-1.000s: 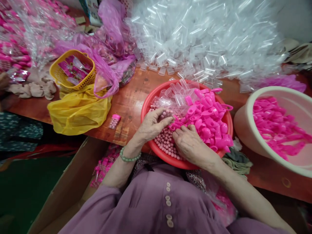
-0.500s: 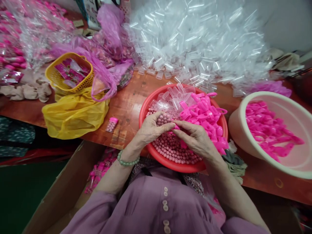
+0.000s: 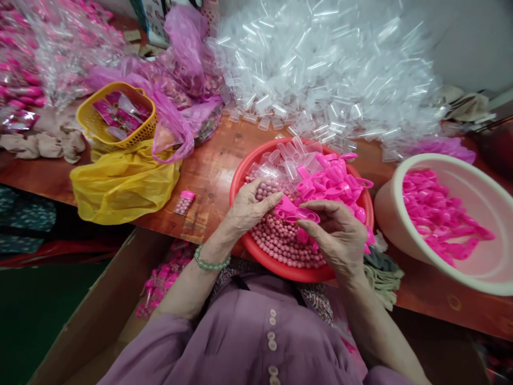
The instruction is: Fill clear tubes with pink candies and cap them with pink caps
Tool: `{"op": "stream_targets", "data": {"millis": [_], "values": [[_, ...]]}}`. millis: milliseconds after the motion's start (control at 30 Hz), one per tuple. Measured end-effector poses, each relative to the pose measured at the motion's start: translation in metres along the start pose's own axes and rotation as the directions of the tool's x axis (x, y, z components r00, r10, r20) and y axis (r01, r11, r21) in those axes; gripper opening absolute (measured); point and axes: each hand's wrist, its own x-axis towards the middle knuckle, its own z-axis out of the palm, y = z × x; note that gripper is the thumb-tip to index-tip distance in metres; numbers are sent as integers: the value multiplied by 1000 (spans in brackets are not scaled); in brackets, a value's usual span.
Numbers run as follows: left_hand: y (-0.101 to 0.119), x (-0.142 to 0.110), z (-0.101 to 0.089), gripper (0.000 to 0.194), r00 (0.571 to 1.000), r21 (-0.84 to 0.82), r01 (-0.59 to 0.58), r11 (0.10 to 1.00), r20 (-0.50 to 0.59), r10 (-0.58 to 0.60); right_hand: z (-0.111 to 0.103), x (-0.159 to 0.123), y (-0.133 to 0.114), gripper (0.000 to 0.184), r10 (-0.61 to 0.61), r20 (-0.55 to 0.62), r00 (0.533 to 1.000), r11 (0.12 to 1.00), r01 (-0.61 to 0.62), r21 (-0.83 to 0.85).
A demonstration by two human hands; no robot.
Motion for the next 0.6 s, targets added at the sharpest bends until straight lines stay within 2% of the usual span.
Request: {"op": "stream_targets", "data": {"millis": [67,133,200,233,300,467,533,600], "values": [[0,0,0,35,1000,55,-7,998,9,6,4,0,1,36,-112,-101,989,987,99,-129],[0,-1,0,34,999,102,-23,995,33,20,5,3,4,39,-288,-86,954,914,247,-322],[2,-1,0,34,997,118,-39,992,65,31,5,8,6,31,-433,66,899,783,412,-466],[3,-1,0,34,996,115,-44,992,78,35,5,11,6,28,-472,152,868,724,480,-495],[5,0,1,35,995,88,-40,995,98,31,7,15,5,30,-493,269,827,661,557,-503],[4,0,0,42,992,-95,27,995,125,-15,15,16,4,35,-447,334,830,648,558,-518],[2,-1,-2,43,983,-152,69,986,180,-41,12,17,6,34,-391,316,864,714,502,-488],[0,-2,-4,42,959,-141,126,982,272,-84,4,23,6,33,-268,244,932,844,350,-406]]}}
